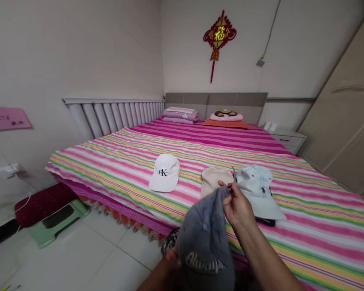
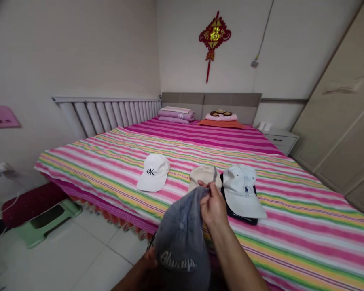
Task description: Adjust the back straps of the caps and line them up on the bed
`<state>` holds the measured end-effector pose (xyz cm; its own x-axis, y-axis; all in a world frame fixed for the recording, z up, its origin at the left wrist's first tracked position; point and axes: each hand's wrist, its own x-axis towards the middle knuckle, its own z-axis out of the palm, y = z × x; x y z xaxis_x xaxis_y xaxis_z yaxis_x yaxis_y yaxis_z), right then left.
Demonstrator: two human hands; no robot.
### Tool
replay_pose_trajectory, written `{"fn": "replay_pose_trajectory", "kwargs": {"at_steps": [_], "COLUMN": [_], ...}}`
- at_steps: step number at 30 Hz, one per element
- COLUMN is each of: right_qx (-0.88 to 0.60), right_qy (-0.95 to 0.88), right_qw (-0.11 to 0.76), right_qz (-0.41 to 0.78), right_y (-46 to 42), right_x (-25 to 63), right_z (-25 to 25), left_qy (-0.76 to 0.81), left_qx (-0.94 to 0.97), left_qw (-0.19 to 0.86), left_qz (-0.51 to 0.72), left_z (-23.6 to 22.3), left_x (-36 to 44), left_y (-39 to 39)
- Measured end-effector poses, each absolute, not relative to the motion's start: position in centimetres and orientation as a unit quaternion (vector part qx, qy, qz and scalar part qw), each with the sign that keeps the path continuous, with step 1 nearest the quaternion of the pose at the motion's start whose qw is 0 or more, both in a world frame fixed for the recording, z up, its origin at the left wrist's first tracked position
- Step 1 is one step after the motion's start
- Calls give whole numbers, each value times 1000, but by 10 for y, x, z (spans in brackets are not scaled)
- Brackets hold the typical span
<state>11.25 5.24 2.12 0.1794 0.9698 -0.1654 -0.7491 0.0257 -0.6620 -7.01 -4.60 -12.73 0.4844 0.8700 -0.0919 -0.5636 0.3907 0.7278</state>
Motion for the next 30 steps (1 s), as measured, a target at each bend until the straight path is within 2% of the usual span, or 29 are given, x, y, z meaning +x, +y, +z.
{"fn": "replay_pose_trajectory", "kwargs": {"at_steps": [4, 8, 12, 15, 18, 20, 25, 30], "right_qx": [-380, -437, -483, -503, -502, -494, -472, -453], "right_qy": [-191, -166, -112, -73, -52, -48, -39, -30], "right_qw": [658, 626, 595, 580, 579, 582, 596, 615], "right_qz": [621, 624, 632, 637, 641, 644, 648, 645], "right_y": [60, 57, 56, 57, 59, 61, 72, 85], "right_x": [128, 140, 146, 149, 152, 153, 157, 157], "right_z": [-1, -35, -69, -85, -92, -94, -96, -99], "left_qy": [248, 253, 182, 143, 253, 369, 478, 541], "left_qx": [297, 346, 389, 403, 355, 310, 267, 273], "left_qw": [725, 641, 552, 513, 535, 563, 572, 528], "left_qz": [569, 637, 715, 744, 724, 672, 610, 595], "left_z": [-85, -11, 68, 93, 71, 35, -49, -57], "left_x": [-106, -137, -151, -164, -178, -186, -197, -204], "left_y": [10, 91, 157, 191, 212, 215, 204, 199]}}
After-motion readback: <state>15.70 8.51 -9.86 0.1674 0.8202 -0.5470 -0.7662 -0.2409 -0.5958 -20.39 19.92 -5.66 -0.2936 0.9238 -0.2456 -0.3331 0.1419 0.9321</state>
